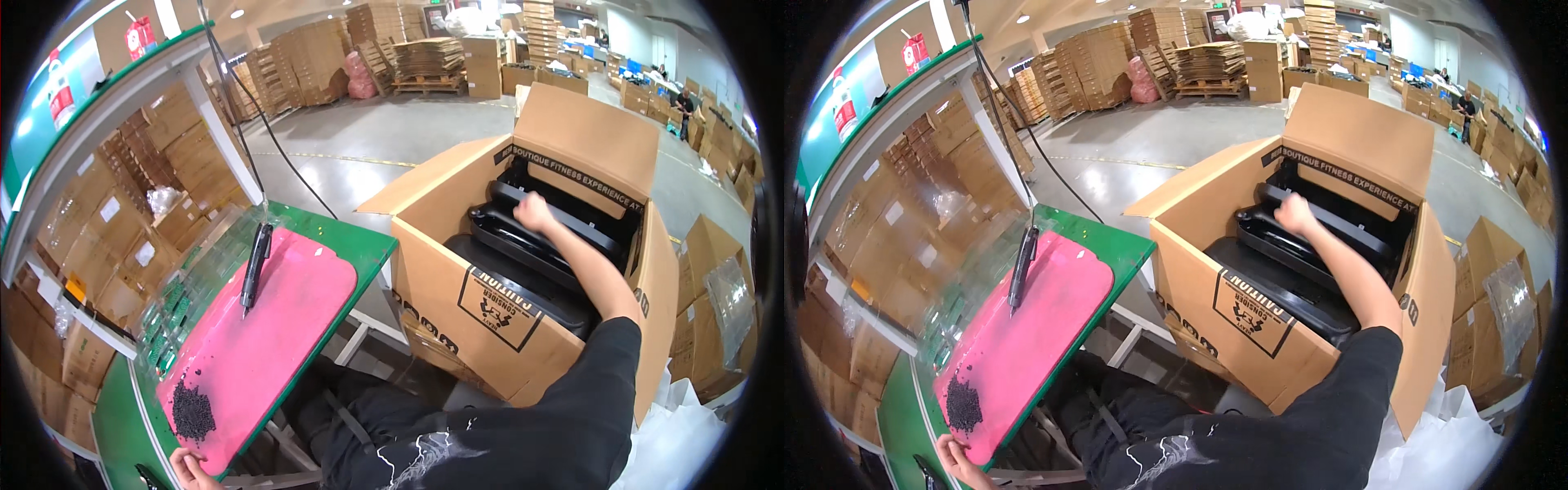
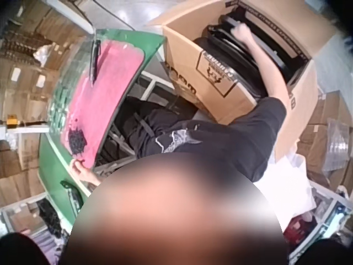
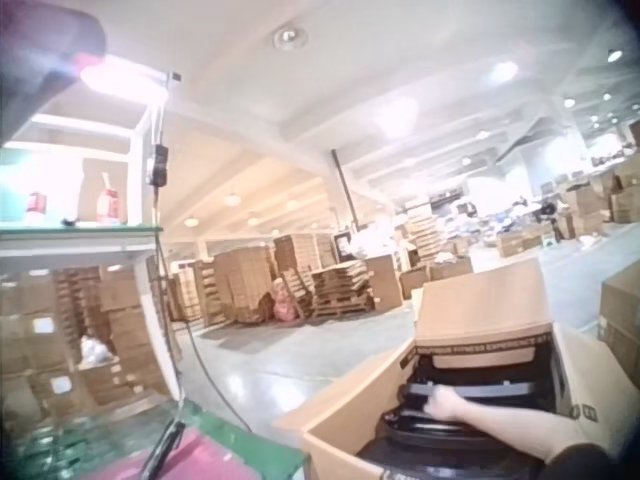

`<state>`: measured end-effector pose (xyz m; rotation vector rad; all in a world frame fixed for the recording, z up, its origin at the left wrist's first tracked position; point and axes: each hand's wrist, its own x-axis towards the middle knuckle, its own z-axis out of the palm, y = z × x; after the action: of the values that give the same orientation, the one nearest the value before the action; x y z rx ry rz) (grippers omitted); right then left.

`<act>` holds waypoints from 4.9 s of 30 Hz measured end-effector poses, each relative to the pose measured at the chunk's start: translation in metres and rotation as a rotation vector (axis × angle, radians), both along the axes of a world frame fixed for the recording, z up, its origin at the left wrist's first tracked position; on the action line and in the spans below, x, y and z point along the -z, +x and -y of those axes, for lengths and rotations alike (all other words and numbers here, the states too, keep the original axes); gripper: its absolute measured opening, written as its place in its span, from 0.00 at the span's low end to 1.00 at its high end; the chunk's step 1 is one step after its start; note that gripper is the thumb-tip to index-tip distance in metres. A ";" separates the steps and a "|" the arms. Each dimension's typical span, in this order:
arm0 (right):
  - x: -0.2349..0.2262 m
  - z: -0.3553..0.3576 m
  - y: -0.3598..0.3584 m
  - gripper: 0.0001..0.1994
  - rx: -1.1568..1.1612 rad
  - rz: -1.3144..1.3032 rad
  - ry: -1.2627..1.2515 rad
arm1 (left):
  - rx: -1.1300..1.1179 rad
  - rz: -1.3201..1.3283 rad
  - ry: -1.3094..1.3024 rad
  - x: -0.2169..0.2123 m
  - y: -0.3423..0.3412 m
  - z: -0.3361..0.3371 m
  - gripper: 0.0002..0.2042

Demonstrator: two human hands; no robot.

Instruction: Assembling electronic circuit boards into plastic housings for fitness equipment using an electric screwdriver.

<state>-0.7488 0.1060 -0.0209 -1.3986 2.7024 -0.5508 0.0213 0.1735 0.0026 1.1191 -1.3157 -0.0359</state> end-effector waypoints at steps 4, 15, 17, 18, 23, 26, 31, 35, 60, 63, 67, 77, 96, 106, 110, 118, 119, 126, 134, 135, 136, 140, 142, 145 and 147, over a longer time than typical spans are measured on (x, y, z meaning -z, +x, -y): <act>-0.125 0.014 -0.016 0.14 -0.093 0.356 -0.417 | 0.120 -0.004 0.156 0.008 -0.052 -0.001 0.07; 0.084 -0.035 0.013 0.23 0.183 -0.010 0.600 | 0.716 -0.309 0.249 0.071 -0.111 -0.006 0.35; 0.053 -0.035 0.032 0.21 0.127 -0.013 0.632 | 0.950 -0.299 0.048 0.085 -0.123 0.003 0.34; 0.055 -0.043 0.021 0.20 0.130 -0.051 0.609 | 1.030 -0.362 0.042 0.087 -0.133 0.004 0.33; -0.057 -0.051 0.066 0.29 -0.003 -0.051 0.195 | 1.090 -0.613 0.313 0.098 -0.172 0.004 0.25; -0.152 -0.058 0.107 0.30 -0.094 0.001 -0.103 | 1.237 -0.512 0.334 0.084 -0.189 0.009 0.17; -0.253 -0.056 0.196 0.23 -0.225 0.301 -0.758 | 1.179 0.172 0.043 0.057 -0.216 0.054 0.30; -0.283 -0.028 0.278 0.16 -0.456 0.623 -1.032 | 0.975 0.288 -0.086 -0.015 -0.256 0.074 0.46; -0.101 0.200 0.540 0.08 -1.798 -0.072 -0.264 | 0.024 0.824 0.513 -0.028 -0.011 0.163 0.15; -0.084 0.262 0.618 0.15 -1.681 -0.212 -0.429 | 0.188 0.817 0.424 -0.016 -0.005 0.185 0.12; -0.027 0.325 0.675 0.20 -1.529 -0.400 -0.243 | 0.140 0.718 0.326 -0.001 -0.002 0.188 0.08; -0.032 0.344 0.687 0.32 -1.577 -0.441 -0.400 | 0.163 0.587 0.362 -0.004 0.011 0.183 0.09; -0.079 0.293 0.643 0.35 -1.819 0.492 -0.239 | -0.225 0.317 0.228 -0.017 0.012 0.184 0.33; -0.118 0.173 0.546 0.29 -1.707 0.398 -0.351 | 0.869 -0.605 0.547 -0.041 -0.007 0.162 0.17; -0.104 0.164 0.523 0.29 -1.697 0.224 -0.475 | 0.952 0.115 0.872 -0.053 -0.008 0.150 0.22; -0.079 0.123 0.484 0.08 -1.501 0.661 0.006 | 1.248 0.281 1.056 -0.040 -0.013 0.143 0.20; -0.078 0.121 0.478 0.09 -1.412 0.691 -0.019 | 1.185 0.276 0.994 -0.039 -0.014 0.145 0.19; -0.070 0.131 0.465 0.07 -1.013 1.188 0.216 | 0.812 0.302 0.761 -0.039 -0.021 0.148 0.32; -0.060 0.167 0.464 0.30 -1.382 0.669 0.117 | 0.675 0.383 0.694 -0.031 -0.018 0.164 0.30; -0.056 0.173 0.466 0.28 -1.401 0.618 0.051 | 0.624 0.423 0.635 -0.025 -0.018 0.167 0.30; -0.052 0.179 0.469 0.26 -1.408 0.660 0.024 | 0.572 0.463 0.577 -0.023 -0.018 0.168 0.29; -0.039 0.185 0.473 0.25 -1.448 0.536 -0.025 | 0.480 0.574 0.698 -0.016 -0.025 0.171 0.29; -0.035 0.185 0.474 0.25 -1.454 0.526 -0.040 | 0.495 0.606 0.736 -0.018 -0.026 0.171 0.28; -0.035 0.183 0.476 0.24 -1.454 0.497 -0.060 | 0.480 0.627 0.752 -0.018 -0.027 0.172 0.28; -0.035 0.183 0.477 0.24 -1.461 0.471 -0.059 | 0.461 0.647 0.723 -0.017 -0.027 0.171 0.28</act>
<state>-0.2718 -0.0770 0.0136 -2.2861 0.8450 -0.6114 -0.0058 0.0029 0.0200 1.4612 -2.2290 -0.5679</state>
